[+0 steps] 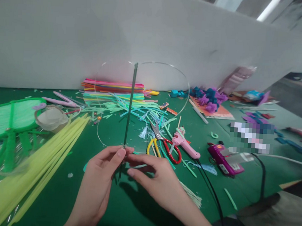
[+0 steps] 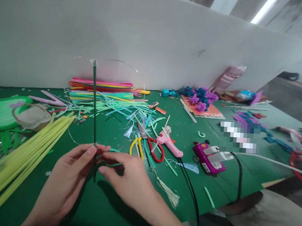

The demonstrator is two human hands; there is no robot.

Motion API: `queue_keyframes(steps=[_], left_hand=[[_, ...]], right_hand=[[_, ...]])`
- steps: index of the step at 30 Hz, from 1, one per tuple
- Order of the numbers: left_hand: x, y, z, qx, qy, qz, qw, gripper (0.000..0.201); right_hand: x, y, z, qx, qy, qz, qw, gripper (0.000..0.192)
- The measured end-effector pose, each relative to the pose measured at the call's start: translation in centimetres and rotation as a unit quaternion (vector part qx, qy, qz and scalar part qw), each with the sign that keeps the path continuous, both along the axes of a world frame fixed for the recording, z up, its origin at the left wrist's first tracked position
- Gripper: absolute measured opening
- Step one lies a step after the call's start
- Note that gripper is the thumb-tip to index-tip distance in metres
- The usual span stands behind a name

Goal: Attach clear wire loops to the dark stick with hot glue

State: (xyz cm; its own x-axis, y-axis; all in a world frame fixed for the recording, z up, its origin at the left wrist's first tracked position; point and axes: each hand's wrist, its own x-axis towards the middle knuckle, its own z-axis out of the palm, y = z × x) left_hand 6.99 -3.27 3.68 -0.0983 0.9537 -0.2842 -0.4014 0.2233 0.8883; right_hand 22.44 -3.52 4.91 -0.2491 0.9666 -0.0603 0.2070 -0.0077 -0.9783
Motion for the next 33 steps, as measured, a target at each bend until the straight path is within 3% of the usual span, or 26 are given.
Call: queue_keyframes(steps=[1,3,5,7,8,10,14,17,20,23,25,26,28,29,30,31,33], left_hand=[[0.0,0.0,0.0,0.001,0.015,0.007,1.000,0.027],[0.0,-0.1,-0.1,0.003,0.049,0.016,0.999,0.029],[-0.1,-0.2,-0.2,0.013,0.073,0.015,0.997,0.030],[-0.1,-0.2,-0.3,0.023,0.085,0.015,0.996,0.029],[0.0,-0.2,-0.3,0.025,0.091,0.014,0.995,0.028],[0.0,-0.2,-0.3,0.021,0.105,0.011,0.994,0.027],[0.1,-0.2,-0.4,0.009,0.113,0.008,0.993,0.030],[0.0,-0.3,-0.6,0.005,0.105,0.016,0.994,0.032],[-0.2,-0.3,-0.8,0.003,0.094,0.024,0.995,0.031],[-0.3,-0.3,-0.9,0.004,0.085,0.028,0.996,0.029],[-0.3,-0.3,-0.9,0.010,0.078,0.031,0.996,0.029],[-0.3,-0.3,-0.9,0.014,0.075,0.034,0.997,0.028],[-0.4,-0.4,-0.9,0.021,0.073,0.044,0.996,0.027],[-0.4,-0.4,-0.9,0.023,0.074,0.050,0.996,0.027],[-0.4,-0.4,-0.9,0.025,0.074,0.057,0.995,0.027],[-0.4,-0.5,-0.8,0.026,0.073,0.064,0.995,0.027],[-0.4,-0.5,-0.8,0.025,0.069,0.072,0.995,0.028]], right_hand=[[1.5,0.0,0.2,0.016,-0.063,-0.022,0.998,0.025],[5.2,0.5,0.2,0.078,-0.196,-0.149,0.966,0.027],[9.0,1.3,-0.3,0.136,-0.374,-0.224,0.890,0.031],[12.1,2.2,-1.4,0.138,-0.565,-0.202,0.788,0.038],[13.1,2.7,-2.1,0.116,-0.622,-0.170,0.755,0.037],[14.1,3.5,-3.5,0.101,-0.638,-0.152,0.749,0.033],[13.9,4.5,-5.2,0.094,-0.623,-0.148,0.763,0.029],[13.9,4.4,-4.9,0.092,-0.618,-0.187,0.758,0.031],[14.1,3.2,-3.7,0.111,-0.599,-0.280,0.742,0.032],[12.7,1.1,-2.3,0.185,-0.500,-0.423,0.733,0.027],[10.7,-0.5,-1.8,0.231,-0.409,-0.453,0.758,0.024],[9.4,-1.2,-1.6,0.260,-0.375,-0.423,0.783,0.025],[6.7,-2.3,-1.5,0.279,-0.356,-0.385,0.804,0.027],[5.5,-2.6,-1.4,0.280,-0.333,-0.339,0.834,0.025],[4.3,-2.8,-1.4,0.281,-0.257,-0.245,0.891,0.019],[3.4,-2.8,-1.4,0.269,-0.197,-0.192,0.923,0.013],[2.0,-2.6,-1.4,0.256,-0.118,-0.116,0.953,0.010]])
